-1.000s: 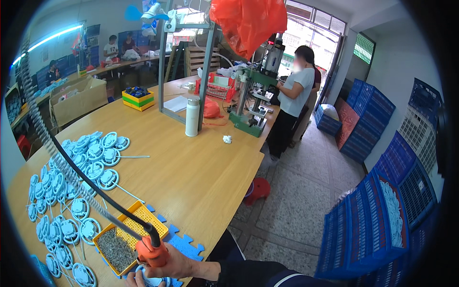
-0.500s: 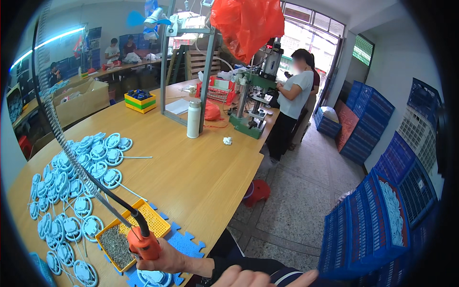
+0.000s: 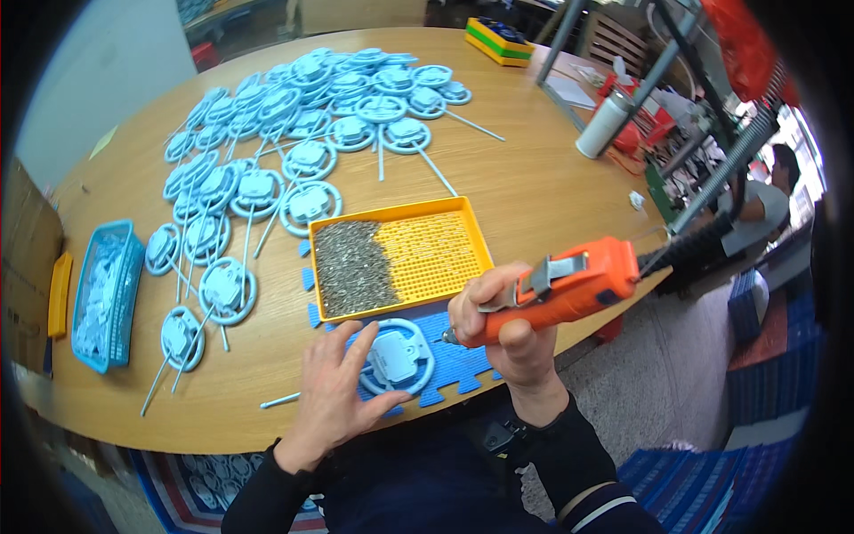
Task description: Assembling electronic components using an electric screwdriver to fasten screws into plastic circular housings.
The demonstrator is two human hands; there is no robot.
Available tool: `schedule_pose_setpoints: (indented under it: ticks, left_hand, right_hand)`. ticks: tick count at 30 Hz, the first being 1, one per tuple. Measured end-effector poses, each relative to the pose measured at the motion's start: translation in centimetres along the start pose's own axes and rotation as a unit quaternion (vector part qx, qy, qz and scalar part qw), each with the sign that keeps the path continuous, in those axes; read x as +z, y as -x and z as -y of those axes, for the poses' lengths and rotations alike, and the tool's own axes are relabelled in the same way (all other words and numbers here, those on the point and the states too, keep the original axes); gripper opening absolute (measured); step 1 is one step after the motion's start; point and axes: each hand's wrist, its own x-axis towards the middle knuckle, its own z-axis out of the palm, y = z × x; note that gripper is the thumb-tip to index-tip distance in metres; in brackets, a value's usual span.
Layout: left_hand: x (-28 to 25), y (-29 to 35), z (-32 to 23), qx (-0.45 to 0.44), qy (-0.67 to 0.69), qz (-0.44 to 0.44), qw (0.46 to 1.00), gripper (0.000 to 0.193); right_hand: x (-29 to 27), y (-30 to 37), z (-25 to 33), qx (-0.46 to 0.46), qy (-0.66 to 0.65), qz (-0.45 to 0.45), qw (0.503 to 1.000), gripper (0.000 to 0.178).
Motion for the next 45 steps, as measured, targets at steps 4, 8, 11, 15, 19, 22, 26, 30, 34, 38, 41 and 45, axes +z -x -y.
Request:
schedule_pose_setpoints:
  ticks: [4, 8, 11, 15, 19, 22, 26, 30, 34, 38, 41, 45]
  left_hand:
    - [1.5, 0.9, 0.7, -0.039, -0.053, 0.010, 0.998, 0.072]
    - [1.9, 1.3, 0.7, -0.046, -0.042, -0.014, 0.998, 0.065]
    - [1.8, 0.9, 0.6, -0.049, -0.031, -0.006, 0.998, 0.064]
    - [2.1, 0.5, 0.8, -0.049, -0.028, -0.001, 0.998, 0.063]
    - [2.5, -0.1, 0.8, -0.049, -0.025, 0.003, 0.998, 0.060]
    - [2.8, -0.3, 0.5, -0.040, -0.027, -0.005, 0.999, 0.057]
    - [2.4, 1.4, 1.3, -0.054, -0.033, 0.043, 0.997, 0.056]
    - [3.8, 0.5, 0.4, -0.098, 0.113, -0.046, 0.988, 0.063]
    - [1.6, -0.5, -1.6, -0.033, -0.061, 0.011, 0.998, 0.060]
    - [-0.7, 0.4, -1.7, -0.033, -0.024, 0.004, 0.999, 0.063]
    - [-3.9, 3.4, 0.5, -0.149, -0.026, 0.014, 0.988, 0.066]
    - [-7.0, 4.4, 4.7, -0.100, -0.138, -0.045, 0.984, 0.073]
  right_hand:
    - [1.5, 0.1, -1.6, 0.015, -0.003, 0.047, 0.999, 0.055]
    - [2.3, 0.6, -2.1, 0.003, 0.025, 0.065, 0.998, 0.056]
    - [2.1, 0.7, -2.7, 0.012, 0.029, 0.067, 0.997, 0.055]
    - [1.8, 0.3, -3.1, 0.017, 0.040, 0.093, 0.995, 0.054]
    - [2.1, 0.4, -2.8, 0.054, 0.029, 0.090, 0.994, 0.053]
    - [0.7, 0.2, -3.0, -0.037, 0.158, 0.137, 0.977, 0.046]
    - [2.3, 0.4, -3.7, 0.014, 0.162, 0.091, 0.982, 0.053]
    - [3.4, -0.8, -3.4, 0.077, 0.104, 0.105, 0.986, 0.047]
    - [2.5, -0.3, -3.6, 0.128, 0.055, 0.099, 0.985, 0.045]
    - [2.1, 0.0, -2.5, 0.105, -0.025, 0.046, 0.993, 0.041]
    - [1.0, -0.7, -0.1, 0.129, 0.044, 0.074, 0.988, 0.041]
    - [-0.1, -1.8, -0.5, 0.091, 0.068, 0.037, 0.993, 0.046]
